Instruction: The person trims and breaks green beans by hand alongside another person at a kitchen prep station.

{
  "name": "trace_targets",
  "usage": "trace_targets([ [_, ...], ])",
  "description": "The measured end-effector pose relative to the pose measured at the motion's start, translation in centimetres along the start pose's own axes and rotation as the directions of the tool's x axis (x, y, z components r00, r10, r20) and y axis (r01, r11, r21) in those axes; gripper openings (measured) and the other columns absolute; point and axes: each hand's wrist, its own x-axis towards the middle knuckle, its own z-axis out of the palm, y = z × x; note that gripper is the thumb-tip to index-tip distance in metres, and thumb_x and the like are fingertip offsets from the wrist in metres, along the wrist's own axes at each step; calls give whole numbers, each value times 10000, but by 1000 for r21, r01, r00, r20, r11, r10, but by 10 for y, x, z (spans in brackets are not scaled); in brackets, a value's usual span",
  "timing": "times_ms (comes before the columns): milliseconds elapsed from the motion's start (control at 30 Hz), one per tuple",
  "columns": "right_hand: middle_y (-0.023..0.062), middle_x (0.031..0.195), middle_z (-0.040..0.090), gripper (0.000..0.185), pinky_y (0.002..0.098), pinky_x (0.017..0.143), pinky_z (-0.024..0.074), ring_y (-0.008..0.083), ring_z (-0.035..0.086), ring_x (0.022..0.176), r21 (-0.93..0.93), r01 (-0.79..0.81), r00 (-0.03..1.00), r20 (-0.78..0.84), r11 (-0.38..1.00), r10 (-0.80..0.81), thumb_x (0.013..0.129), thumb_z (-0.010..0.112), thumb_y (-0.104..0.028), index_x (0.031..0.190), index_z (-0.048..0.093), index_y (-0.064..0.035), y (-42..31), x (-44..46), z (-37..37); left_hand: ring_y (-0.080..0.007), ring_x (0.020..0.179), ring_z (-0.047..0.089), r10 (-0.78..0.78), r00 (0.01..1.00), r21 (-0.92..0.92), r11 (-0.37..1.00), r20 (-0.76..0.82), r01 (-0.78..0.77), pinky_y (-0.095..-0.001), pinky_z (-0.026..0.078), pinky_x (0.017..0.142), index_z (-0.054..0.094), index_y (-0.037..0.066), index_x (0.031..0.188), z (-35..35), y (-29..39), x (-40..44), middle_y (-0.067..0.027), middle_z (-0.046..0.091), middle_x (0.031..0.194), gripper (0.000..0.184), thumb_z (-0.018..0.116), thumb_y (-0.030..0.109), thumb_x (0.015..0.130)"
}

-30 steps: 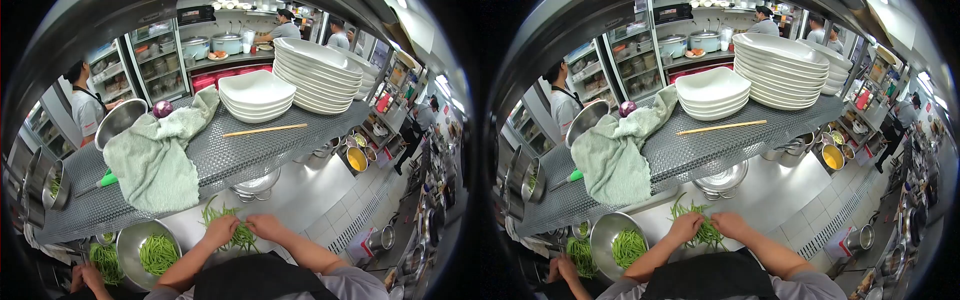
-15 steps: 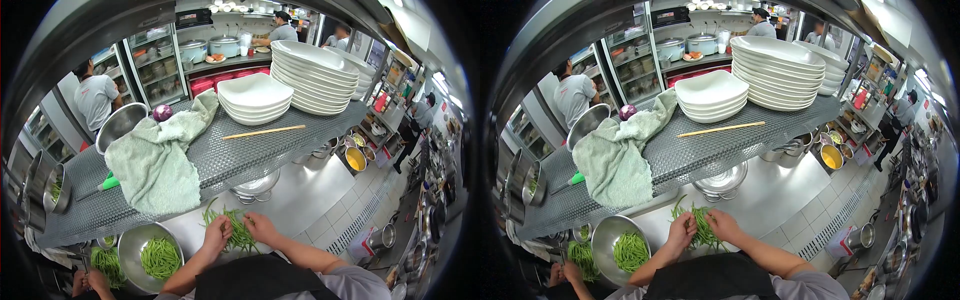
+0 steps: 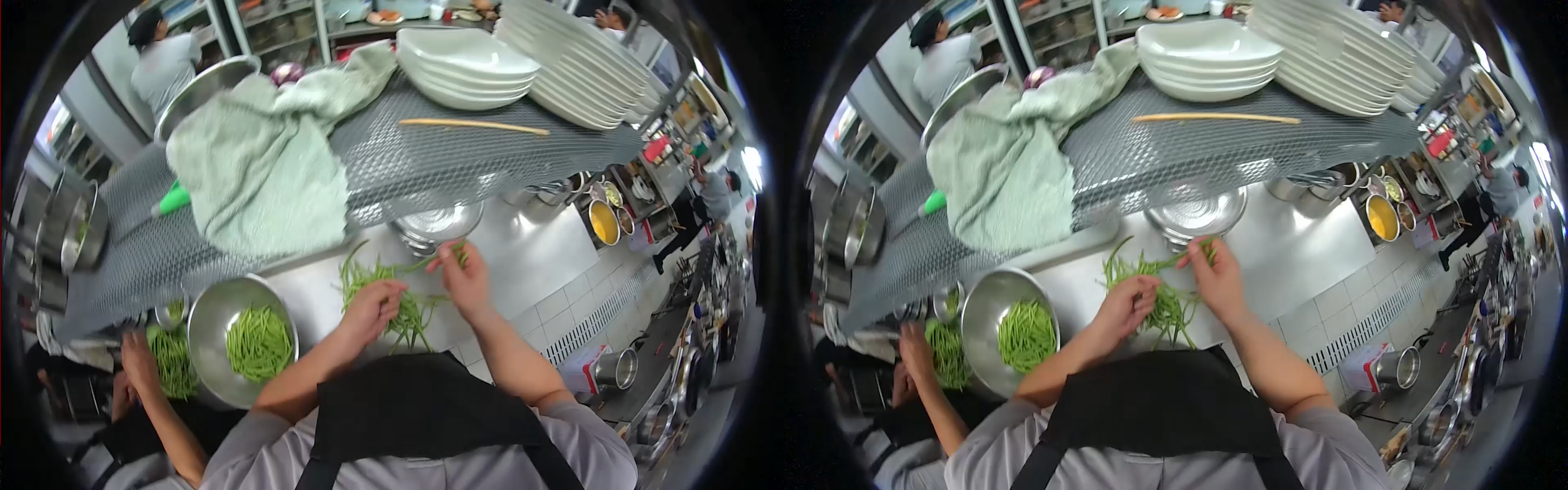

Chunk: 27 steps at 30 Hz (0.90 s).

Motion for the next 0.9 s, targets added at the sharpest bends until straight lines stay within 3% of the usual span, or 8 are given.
trace_targets([
  [267,44,776,649,109,191,501,363,24,454,555,-31,40,999,-4,999,-40,972,530,-155,1023,536,-58,-4,-4,-1,-59,511,320,13,1000,11,1000,-2,-13,-218,266,473,595,-28,967,27,17,2,21,439,670,213,545,178,943],
  [367,37,784,647,129,227,605,425,58,533,656,-234,234,972,55,943,-228,967,537,-146,1051,541,-48,13,-7,-3,-52,516,312,67,997,281,957,41,-76,-219,256,477,604,-3,949,18,7,8,45,406,632,220,554,211,959],
  [467,35,799,646,149,259,704,450,87,577,761,-234,111,991,102,966,-89,967,542,-151,1071,543,-44,13,-10,-4,-46,521,310,109,994,396,912,23,-109,-219,247,480,607,14,946,15,4,7,64,378,607,195,546,198,969],
  [567,60,816,649,127,253,605,432,72,534,648,-169,108,988,129,980,-86,969,538,-146,1054,542,-51,20,-6,-4,-45,529,313,135,986,467,869,94,-163,-213,249,488,600,8,956,12,6,5,59,383,619,181,542,179,972],
  [600,77,815,640,121,254,549,407,74,491,587,20,-94,989,118,995,91,973,530,-154,1042,541,-55,15,-8,-3,-46,534,315,133,987,383,910,95,-159,-211,254,494,595,10,953,11,6,4,56,387,627,175,539,176,973],
  [667,95,815,630,117,256,494,382,75,448,526,211,-283,956,138,936,258,978,523,-161,1030,540,-58,15,-10,-3,-47,538,318,128,987,300,942,100,-153,-208,258,500,590,13,950,12,7,4,53,390,636,170,537,173,975],
  [733,115,791,600,131,242,419,306,74,360,455,540,-468,884,269,700,383,989,501,-185,1016,537,-62,22,-15,-2,-54,545,323,88,994,174,980,65,-98,-208,273,512,583,21,934,12,8,3,39,411,653,163,527,168,979],
  [900,101,788,586,159,220,406,303,73,361,437,570,-569,818,316,593,480,1007,465,-204,1027,512,-53,28,-22,1,-59,545,327,30,973,66,997,227,-46,-214,291,520,577,30,924,5,5,-1,27,427,658,162,521,172,979],
])
